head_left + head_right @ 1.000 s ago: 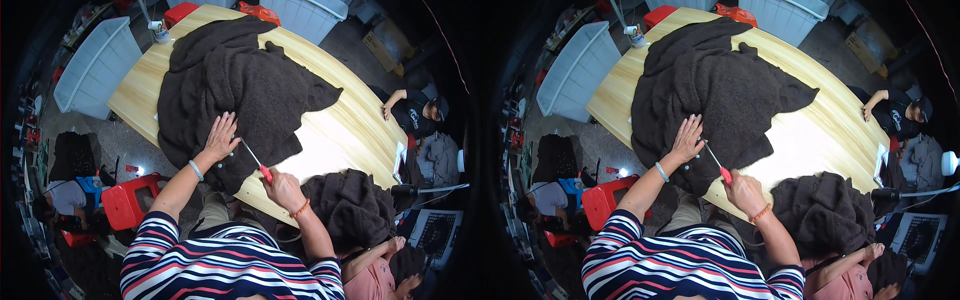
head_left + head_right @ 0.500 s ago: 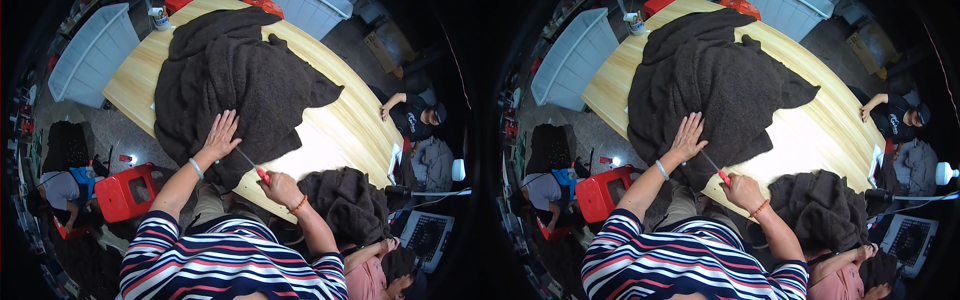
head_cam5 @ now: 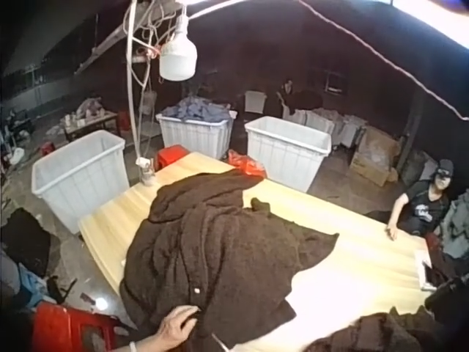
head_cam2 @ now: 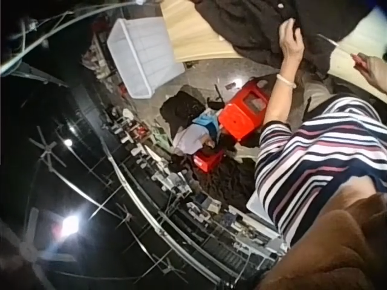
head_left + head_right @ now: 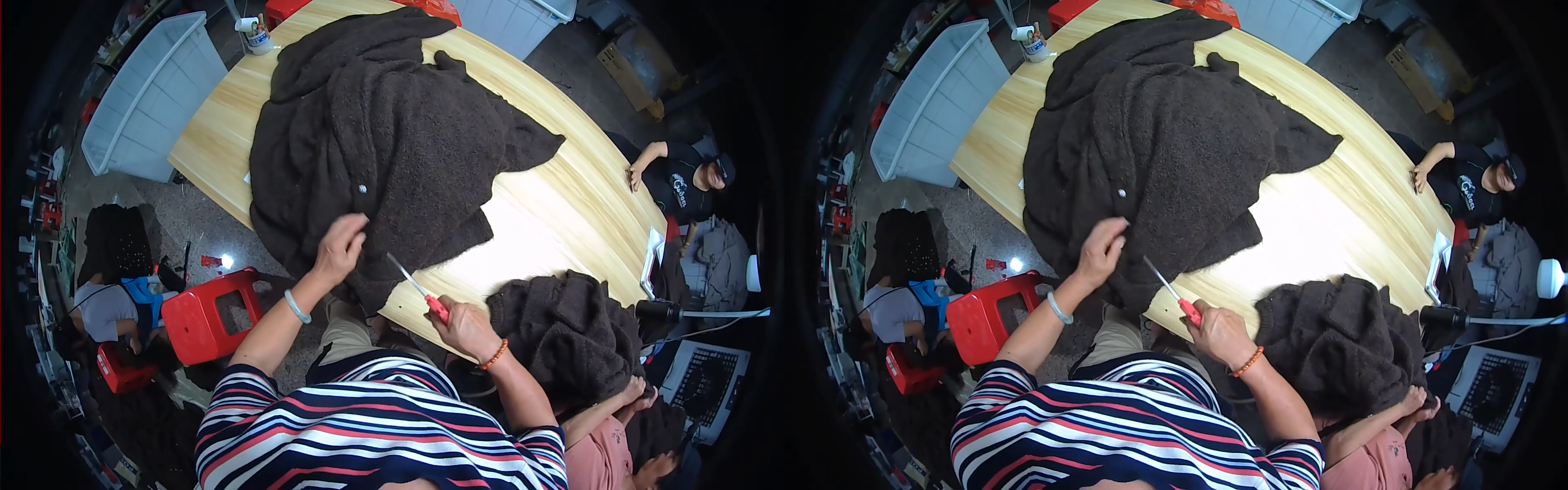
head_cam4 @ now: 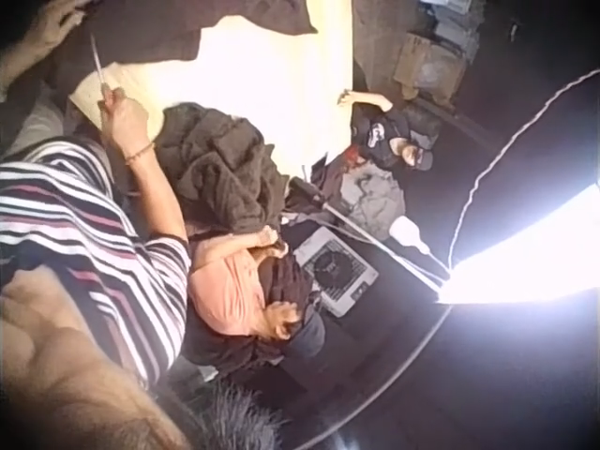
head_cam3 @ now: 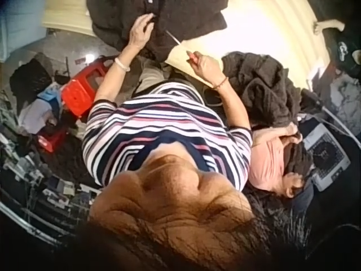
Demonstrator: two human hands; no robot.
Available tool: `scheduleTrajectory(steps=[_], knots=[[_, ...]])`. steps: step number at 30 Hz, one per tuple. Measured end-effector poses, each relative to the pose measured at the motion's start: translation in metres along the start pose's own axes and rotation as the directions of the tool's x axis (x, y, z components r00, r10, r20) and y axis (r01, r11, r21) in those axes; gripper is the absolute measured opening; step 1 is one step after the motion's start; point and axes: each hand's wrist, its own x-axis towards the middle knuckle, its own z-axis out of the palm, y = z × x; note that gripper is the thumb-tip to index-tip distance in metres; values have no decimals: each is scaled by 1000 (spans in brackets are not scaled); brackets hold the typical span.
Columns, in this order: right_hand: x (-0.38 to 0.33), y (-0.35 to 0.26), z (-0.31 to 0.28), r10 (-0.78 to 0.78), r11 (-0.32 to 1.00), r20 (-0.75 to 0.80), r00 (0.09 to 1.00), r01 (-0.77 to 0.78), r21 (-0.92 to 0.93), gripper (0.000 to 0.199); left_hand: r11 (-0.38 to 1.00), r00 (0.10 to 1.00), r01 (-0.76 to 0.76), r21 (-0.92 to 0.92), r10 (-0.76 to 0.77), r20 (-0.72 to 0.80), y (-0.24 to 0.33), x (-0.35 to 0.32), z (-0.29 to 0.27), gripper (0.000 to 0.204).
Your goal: Trimming excess threads from garments using scissors on a work table.
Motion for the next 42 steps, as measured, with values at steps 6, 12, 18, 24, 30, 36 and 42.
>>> scheduleTrajectory(steps=[6, 12, 18, 24, 30, 36, 42], knots=[[32, -15, -21, -34, 999, -106, 994, 30, -41, 26, 966, 965, 179, 185, -137, -222, -23, 88, -7, 47], [54, -17, -37, -36, 996, -169, 985, 22, -88, 22, 974, 955, 228, 6, -222, -197, -41, 97, 28, 30], [74, -13, 7, -143, 990, -97, 985, 143, -4, 20, 956, 935, 283, -72, -292, -200, -67, 32, 23, 34], [48, -12, -3, -70, 997, -171, 983, 75, 24, 28, 892, 931, 291, -347, -347, -112, -58, 35, 26, 55], [50, -6, -7, -85, 994, -306, 948, 102, 42, 24, 922, 863, 386, -28, -372, -341, -21, 116, -3, 56], [65, -5, -1, -76, 994, -290, 954, 95, 50, 28, 972, 935, 208, 109, -165, -313, -81, 98, 16, 37], [68, -9, 1, -111, 992, -314, 943, 125, 23, 28, 985, 939, 169, 36, -150, -311, -74, 82, 19, 30]])
